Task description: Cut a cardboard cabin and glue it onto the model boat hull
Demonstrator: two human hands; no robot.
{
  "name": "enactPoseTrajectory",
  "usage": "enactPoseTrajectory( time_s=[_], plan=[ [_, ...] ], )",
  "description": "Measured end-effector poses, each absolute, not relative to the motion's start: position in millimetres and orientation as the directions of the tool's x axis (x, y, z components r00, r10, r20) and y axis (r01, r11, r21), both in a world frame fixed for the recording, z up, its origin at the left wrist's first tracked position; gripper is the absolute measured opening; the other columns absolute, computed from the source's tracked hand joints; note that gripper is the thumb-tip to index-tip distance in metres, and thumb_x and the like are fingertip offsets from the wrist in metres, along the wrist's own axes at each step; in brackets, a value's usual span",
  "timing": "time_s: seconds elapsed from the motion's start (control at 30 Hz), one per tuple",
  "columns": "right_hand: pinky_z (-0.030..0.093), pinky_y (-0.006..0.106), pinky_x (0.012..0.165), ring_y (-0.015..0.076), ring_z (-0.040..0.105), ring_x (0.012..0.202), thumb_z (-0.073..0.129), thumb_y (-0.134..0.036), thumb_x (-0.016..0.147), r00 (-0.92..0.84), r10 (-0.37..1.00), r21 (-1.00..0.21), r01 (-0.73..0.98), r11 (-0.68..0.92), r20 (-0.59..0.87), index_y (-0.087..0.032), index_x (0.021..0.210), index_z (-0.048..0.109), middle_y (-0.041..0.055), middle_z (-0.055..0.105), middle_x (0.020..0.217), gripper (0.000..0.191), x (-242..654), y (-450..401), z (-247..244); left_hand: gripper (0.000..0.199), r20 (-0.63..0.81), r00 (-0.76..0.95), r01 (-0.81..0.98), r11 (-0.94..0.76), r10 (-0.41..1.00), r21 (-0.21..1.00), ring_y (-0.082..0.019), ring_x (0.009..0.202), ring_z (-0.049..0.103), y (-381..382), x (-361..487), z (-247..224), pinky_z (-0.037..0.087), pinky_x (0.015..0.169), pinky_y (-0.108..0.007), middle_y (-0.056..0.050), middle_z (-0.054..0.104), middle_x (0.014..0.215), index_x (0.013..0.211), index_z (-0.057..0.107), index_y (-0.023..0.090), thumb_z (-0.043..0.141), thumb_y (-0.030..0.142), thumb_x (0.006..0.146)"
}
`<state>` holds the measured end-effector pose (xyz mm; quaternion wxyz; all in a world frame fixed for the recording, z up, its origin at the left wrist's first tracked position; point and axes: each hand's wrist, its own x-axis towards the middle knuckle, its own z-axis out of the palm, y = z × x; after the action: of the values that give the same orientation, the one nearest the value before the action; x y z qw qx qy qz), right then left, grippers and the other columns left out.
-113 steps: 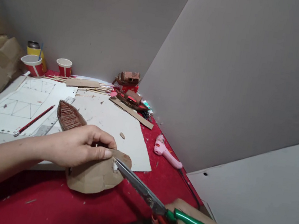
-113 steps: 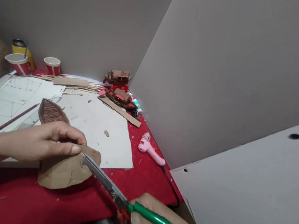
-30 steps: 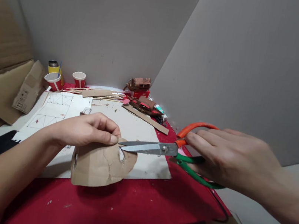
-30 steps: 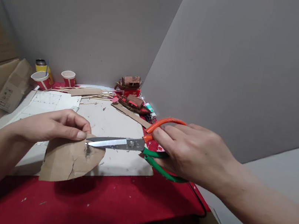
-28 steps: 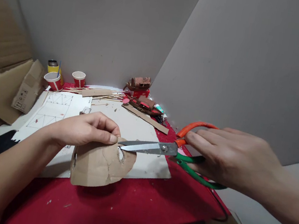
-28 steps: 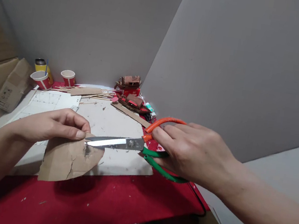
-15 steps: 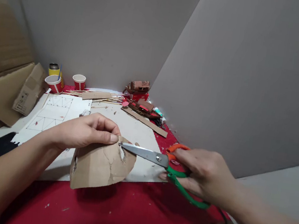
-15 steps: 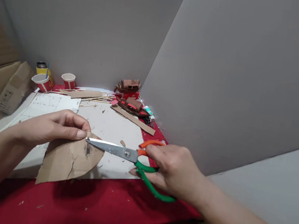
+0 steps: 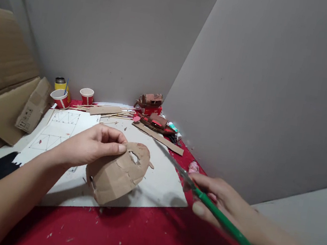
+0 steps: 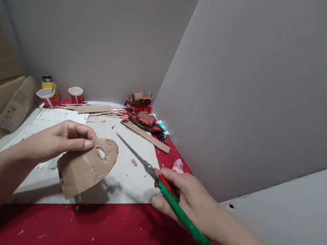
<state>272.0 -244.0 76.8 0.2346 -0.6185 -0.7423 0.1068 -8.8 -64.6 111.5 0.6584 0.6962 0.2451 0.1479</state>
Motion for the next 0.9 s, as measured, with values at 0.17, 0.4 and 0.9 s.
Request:
enactPoseTrajectory(
  time_s=[0.17,0.4,0.9],
  plan=[
    [0.046,0.026,0.054,0.0177,0.051,0.062,0.044,-0.074,0.088,-0.155,0.987,-0.679,0.719,0.149,0.052,-0.022,0.083,0.062,0.0027,0.058,0.071,0.056,262.5,-257.6,72.3,0.025,-0.01,0.762,0.051,-0.044,0.648,0.998,-0.011,0.062,0.054,-68.7,-9.4,111.5,0.041,0.058,-0.021,0.001,0.062,0.07,0.079,0.066,0.016,0.077,0.039,0.077],
    [0.044,0.024,0.054,0.0162,0.048,0.065,0.04,-0.075,0.09,-0.254,0.967,-0.785,0.604,0.142,-0.021,-0.02,0.086,0.059,0.0026,0.054,0.074,0.058,254.1,-252.1,71.4,0.015,0.21,0.648,-0.023,-0.258,0.732,0.966,-0.012,0.074,0.059,-80.0,-4.2,103.7,0.046,0.066,-0.021,0.002,0.067,0.083,0.089,0.068,0.021,0.069,0.036,0.087],
    [0.036,0.027,0.045,0.011,0.038,0.045,0.049,-0.077,0.084,-0.097,0.995,-0.995,0.089,0.036,0.027,-0.021,0.082,0.054,-0.0047,0.042,0.056,0.057,225.9,-240.2,50.1,0.016,0.449,0.297,-0.135,-0.428,0.843,0.893,-0.011,0.063,0.055,-90.8,7.2,87.8,0.045,0.057,-0.018,0.003,0.064,0.071,0.074,0.061,0.02,0.074,0.025,0.08]
  ],
)
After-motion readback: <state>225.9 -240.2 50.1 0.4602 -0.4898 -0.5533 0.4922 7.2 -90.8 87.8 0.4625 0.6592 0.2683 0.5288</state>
